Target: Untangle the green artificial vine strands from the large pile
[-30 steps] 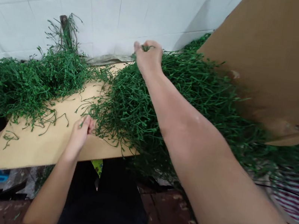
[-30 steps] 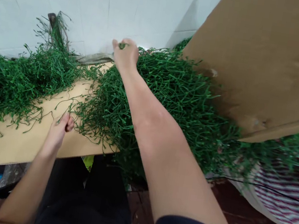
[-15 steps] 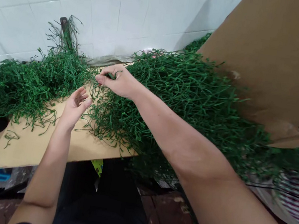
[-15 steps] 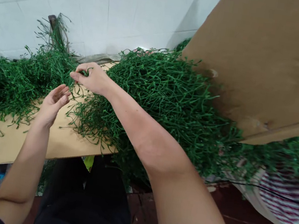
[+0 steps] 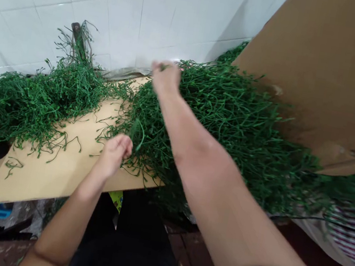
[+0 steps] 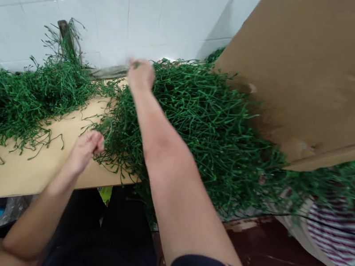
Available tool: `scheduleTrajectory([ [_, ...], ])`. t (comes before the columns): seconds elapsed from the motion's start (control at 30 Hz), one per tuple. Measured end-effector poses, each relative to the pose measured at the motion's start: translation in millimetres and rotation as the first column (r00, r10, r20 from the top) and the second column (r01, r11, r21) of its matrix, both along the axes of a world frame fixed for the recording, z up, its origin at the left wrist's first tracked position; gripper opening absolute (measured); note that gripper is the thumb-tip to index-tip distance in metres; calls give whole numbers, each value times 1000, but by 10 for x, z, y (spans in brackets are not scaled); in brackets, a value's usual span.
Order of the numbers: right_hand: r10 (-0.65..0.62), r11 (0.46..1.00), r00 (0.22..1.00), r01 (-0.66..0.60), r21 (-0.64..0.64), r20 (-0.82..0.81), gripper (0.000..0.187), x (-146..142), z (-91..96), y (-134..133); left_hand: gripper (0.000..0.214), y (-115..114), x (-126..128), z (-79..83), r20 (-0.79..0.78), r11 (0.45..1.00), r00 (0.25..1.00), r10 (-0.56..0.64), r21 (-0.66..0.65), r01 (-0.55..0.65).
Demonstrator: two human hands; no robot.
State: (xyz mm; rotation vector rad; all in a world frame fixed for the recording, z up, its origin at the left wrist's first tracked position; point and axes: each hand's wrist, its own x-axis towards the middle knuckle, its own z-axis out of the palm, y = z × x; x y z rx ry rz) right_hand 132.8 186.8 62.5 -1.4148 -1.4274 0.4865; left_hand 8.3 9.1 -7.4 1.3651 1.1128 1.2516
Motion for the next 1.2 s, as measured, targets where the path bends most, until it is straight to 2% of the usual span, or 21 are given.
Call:
scheduleTrajectory([
  [0.07, -89, 996, 994, 89, 1, -56, 31, 202, 87, 106, 49, -104, 12, -26, -79, 998, 997, -16, -59, 12],
  [0.1, -60, 997, 995, 63, 35, -82, 32, 274, 135, 102, 48, -111, -1, -27, -87, 997, 996, 9, -74, -16],
  [0.2, 131, 988, 989, -125, 90, -69, 33, 301, 252, -99, 44, 46, -57, 12, -42, 993, 994, 100, -55, -102],
  [0.27, 276, 957, 961, -271, 107, -36, 33, 215, 299, -286, 40, 221, -67, 45, -35, 995, 994, 104, -7, -104],
  [0.37, 396, 907, 918, -391, 154, -4, 34, 117, 358, -467, 30, 425, -59, 24, -133, 995, 987, 95, 29, -92],
  [0.43, 393, 905, 920, -386, 179, -2, 36, 125, 418, -511, 35, 492, -84, -50, -241, 990, 960, 140, 22, -139],
  [0.5, 369, 907, 929, -354, 227, -27, 37, 166, 498, -528, 52, 516, -143, -134, -340, 975, 915, 219, 48, -215],
  [0.57, 378, 892, 922, -337, 302, -87, 38, 199, 586, -543, 62, 515, -202, -171, -373, 954, 879, 298, 107, -279],
  [0.63, 450, 855, 876, -366, 368, -174, 37, 193, 664, -571, 66, 509, -221, -122, -314, 940, 888, 336, 169, -296],
  [0.67, 512, 825, 828, -402, 397, -227, 36, 170, 694, -592, 67, 508, -211, -64, -257, 937, 907, 334, 195, -290],
  [0.77, 706, 700, 632, -552, 454, -320, 32, 30, 743, -689, 67, 524, -120, 181, -48, 937, 965, 257, 257, -237],
  [0.8, 738, 671, 598, -599, 437, -313, 32, -33, 749, -730, 64, 536, -87, 261, 10, 941, 977, 214, 266, -209],
  [0.9, 768, 640, 591, -698, 322, -247, 36, -218, 753, -832, 45, 573, -43, 408, 82, 969, 993, 85, 225, -101],
  [0.97, 775, 632, 584, -706, 321, -241, 37, -298, 755, -834, 34, 580, -71, 405, 82, 983, 994, 68, 164, -81],
  [1.03, 749, 662, 604, -667, 343, -271, 37, -324, 752, -756, 36, 560, -120, 346, 88, 984, 990, 111, 127, -122],
  [1.13, 580, 813, 737, -504, 291, -347, 41, -291, 711, -526, 41, 495, -159, 239, 76, 989, 991, 112, 92, -119],
  [1.2, 472, 880, 817, -412, 239, -332, 47, -262, 648, -352, 45, 453, -140, 190, 58, 995, 995, 78, 63, -81],
])
